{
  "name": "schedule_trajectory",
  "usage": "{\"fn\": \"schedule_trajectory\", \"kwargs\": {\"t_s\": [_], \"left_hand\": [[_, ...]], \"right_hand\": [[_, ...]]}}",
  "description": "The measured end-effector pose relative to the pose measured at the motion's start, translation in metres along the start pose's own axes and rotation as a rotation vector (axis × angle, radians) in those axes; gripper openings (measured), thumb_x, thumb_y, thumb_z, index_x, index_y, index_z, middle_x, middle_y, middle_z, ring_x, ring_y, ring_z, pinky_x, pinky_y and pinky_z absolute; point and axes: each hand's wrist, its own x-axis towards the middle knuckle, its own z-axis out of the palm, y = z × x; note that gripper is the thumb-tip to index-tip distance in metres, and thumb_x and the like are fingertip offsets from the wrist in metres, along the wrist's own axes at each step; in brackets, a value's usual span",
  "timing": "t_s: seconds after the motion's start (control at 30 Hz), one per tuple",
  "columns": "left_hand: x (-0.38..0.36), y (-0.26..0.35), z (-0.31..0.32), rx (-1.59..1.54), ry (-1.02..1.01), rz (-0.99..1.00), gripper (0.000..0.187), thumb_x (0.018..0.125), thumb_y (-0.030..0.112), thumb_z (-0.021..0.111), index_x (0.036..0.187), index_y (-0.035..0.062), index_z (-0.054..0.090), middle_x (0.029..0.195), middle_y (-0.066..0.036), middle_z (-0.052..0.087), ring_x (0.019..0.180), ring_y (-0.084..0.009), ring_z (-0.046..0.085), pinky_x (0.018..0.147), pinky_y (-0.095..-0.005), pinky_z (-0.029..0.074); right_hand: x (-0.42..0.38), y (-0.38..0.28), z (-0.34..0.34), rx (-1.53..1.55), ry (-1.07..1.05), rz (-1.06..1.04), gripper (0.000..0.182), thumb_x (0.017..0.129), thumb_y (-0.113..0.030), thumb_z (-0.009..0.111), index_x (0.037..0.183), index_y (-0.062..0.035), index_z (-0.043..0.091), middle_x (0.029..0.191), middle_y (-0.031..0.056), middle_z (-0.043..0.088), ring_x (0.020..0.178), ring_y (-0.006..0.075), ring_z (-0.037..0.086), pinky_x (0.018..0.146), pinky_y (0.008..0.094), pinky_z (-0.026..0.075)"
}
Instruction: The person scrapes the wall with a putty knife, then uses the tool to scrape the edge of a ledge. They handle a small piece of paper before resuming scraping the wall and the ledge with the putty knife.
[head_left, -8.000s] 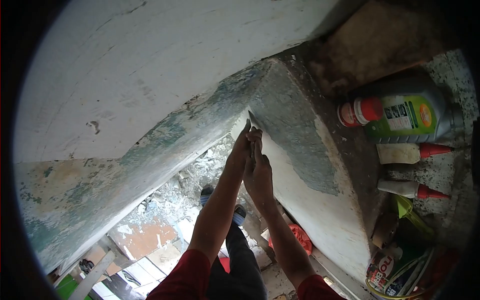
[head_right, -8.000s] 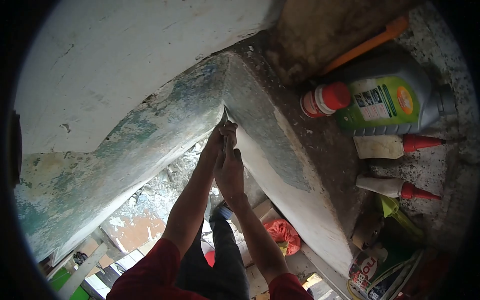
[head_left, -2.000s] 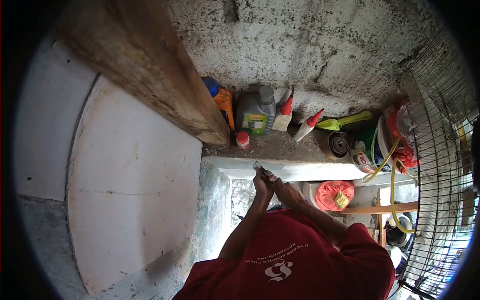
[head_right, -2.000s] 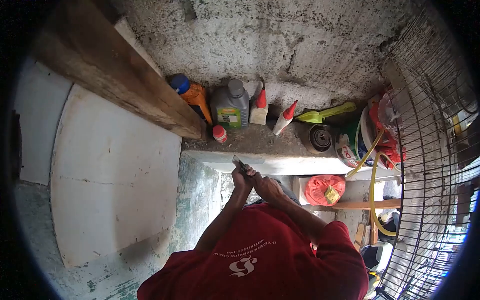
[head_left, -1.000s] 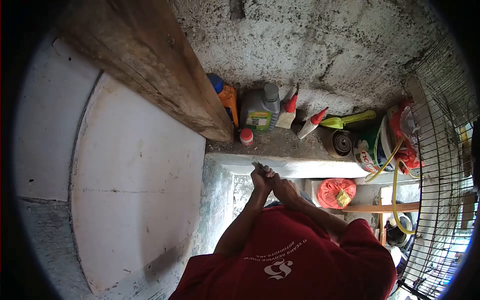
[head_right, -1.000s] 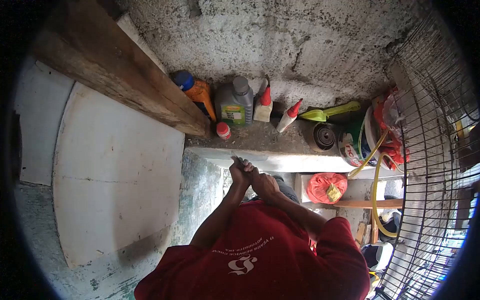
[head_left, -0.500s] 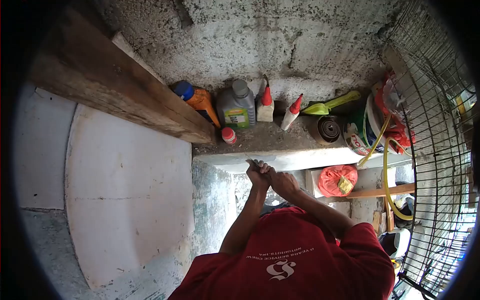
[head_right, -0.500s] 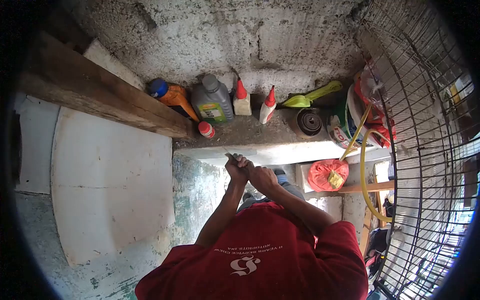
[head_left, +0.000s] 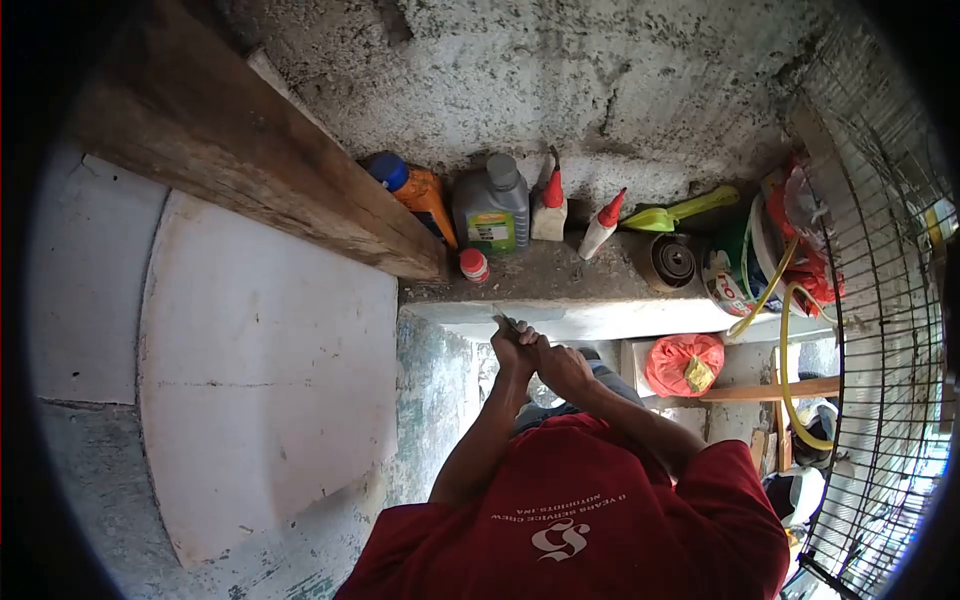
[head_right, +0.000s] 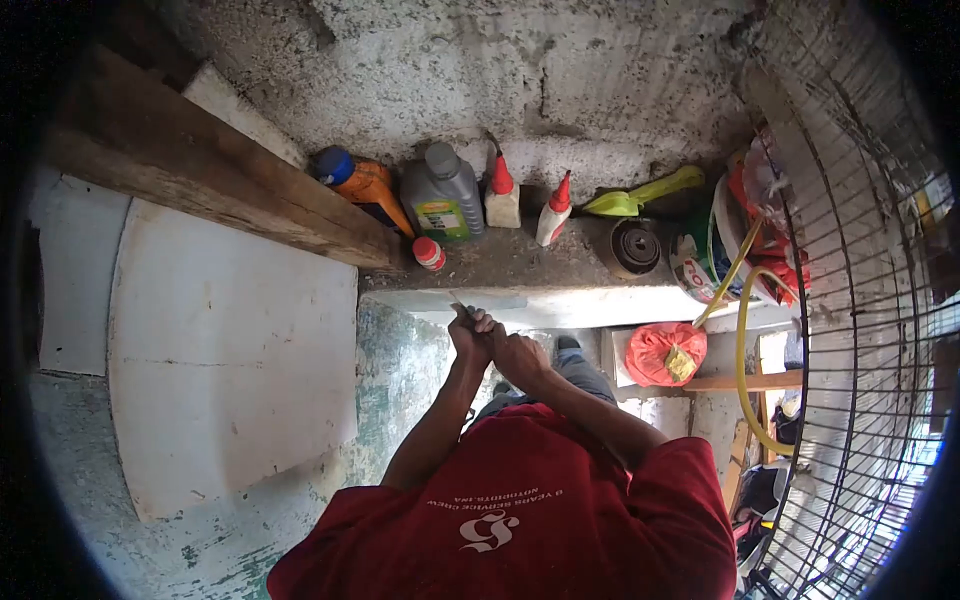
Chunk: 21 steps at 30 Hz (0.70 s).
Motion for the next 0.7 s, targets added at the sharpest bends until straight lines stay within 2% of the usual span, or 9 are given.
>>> {"fn": "schedule_trajectory", "kwargs": {"t_s": [0.2,0.23,0.27,0.33,0.4,0.43,0.53,0.6,0.7], "left_hand": [[0.008,-0.003,-0.01,0.001,-0.042,0.003,0.039,0.084,0.045,0.043,0.065,0.0111,0.049,0.056,-0.004,0.048,0.046,-0.013,0.04,0.05,-0.0282,0.033],[0.027,0.012,-0.039,-0.057,-0.01,0.02,0.04,0.084,0.044,0.044,0.062,0.0106,0.048,0.054,-0.003,0.047,0.045,-0.0128,0.039,0.049,-0.0289,0.034],[0.019,0.022,-0.035,-0.108,-0.114,0.031,0.041,0.084,0.044,0.044,0.062,0.0096,0.048,0.054,-0.003,0.046,0.046,-0.0127,0.04,0.049,-0.027,0.036],[0.016,0.047,-0.026,-0.079,-0.139,0.059,0.042,0.084,0.044,0.043,0.062,0.0088,0.048,0.054,-0.002,0.046,0.046,-0.013,0.041,0.049,-0.0266,0.038],[0.007,0.031,-0.026,-0.044,0.039,0.055,0.044,0.086,0.046,0.039,0.064,0.0091,0.047,0.054,-0.004,0.044,0.046,-0.0143,0.039,0.05,-0.0275,0.036],[0.01,0.016,-0.028,-0.013,0.055,0.015,0.042,0.085,0.047,0.039,0.067,0.0102,0.047,0.055,-0.004,0.044,0.046,-0.0145,0.039,0.05,-0.0275,0.036],[0.006,-0.008,-0.012,-0.095,0.058,-0.07,0.041,0.084,0.051,0.038,0.071,0.0125,0.043,0.056,-0.004,0.045,0.046,-0.0147,0.037,0.05,-0.0279,0.032],[-0.003,0.007,0.002,-0.046,0.031,0.034,0.045,0.086,0.043,0.04,0.063,0.006,0.049,0.054,-0.004,0.045,0.045,-0.0128,0.038,0.049,-0.0254,0.034],[-0.003,0.035,-0.003,-0.044,0.052,0.075,0.043,0.086,0.048,0.037,0.064,0.0107,0.044,0.055,-0.002,0.045,0.044,-0.0136,0.038,0.048,-0.0295,0.034]], "right_hand": [[0.0,-0.001,-0.002,0.041,0.019,-0.001,0.02,0.083,-0.016,0.039,0.094,0.0011,0.039,0.063,0.0222,0.057,0.061,0.0381,0.058,0.052,0.0479,0.045],[0.008,-0.008,-0.002,0.062,0.01,-0.024,0.02,0.082,-0.016,0.04,0.094,0.0009,0.039,0.064,0.0221,0.057,0.062,0.0381,0.058,0.053,0.048,0.045],[0.015,-0.015,0.0,0.083,-0.003,-0.046,0.021,0.082,-0.016,0.041,0.095,0.0007,0.039,0.064,0.0221,0.057,0.063,0.0381,0.059,0.054,0.0481,0.045],[0.023,-0.016,0.025,0.028,-0.023,-0.063,0.023,0.081,-0.016,0.042,0.098,0.0,0.038,0.064,0.022,0.058,0.064,0.0383,0.059,0.055,0.0487,0.045],[0.014,-0.016,0.014,0.071,-0.029,-0.035,0.023,0.081,-0.016,0.042,0.097,-0.0003,0.037,0.064,0.0218,0.058,0.062,0.0381,0.059,0.054,0.0488,0.045],[0.006,0.0,0.019,0.062,-0.021,-0.099,0.022,0.08,-0.015,0.043,0.096,0.0004,0.037,0.063,0.0207,0.058,0.06,0.038,0.058,0.051,0.048,0.045],[-0.004,0.012,0.009,-0.001,-0.04,0.015,0.023,0.079,-0.016,0.044,0.094,0.001,0.039,0.066,0.0215,0.058,0.061,0.0364,0.059,0.054,0.046,0.047],[0.008,0.008,0.023,0.017,0.006,-0.035,0.021,0.079,-0.014,0.043,0.093,0.0013,0.039,0.064,0.0214,0.058,0.061,0.0371,0.059,0.053,0.0459,0.046],[0.028,-0.014,0.023,0.003,-0.046,-0.095,0.022,0.081,-0.014,0.042,0.096,0.0015,0.038,0.064,0.0207,0.058,0.062,0.0368,0.059,0.054,0.0457,0.046]]}}
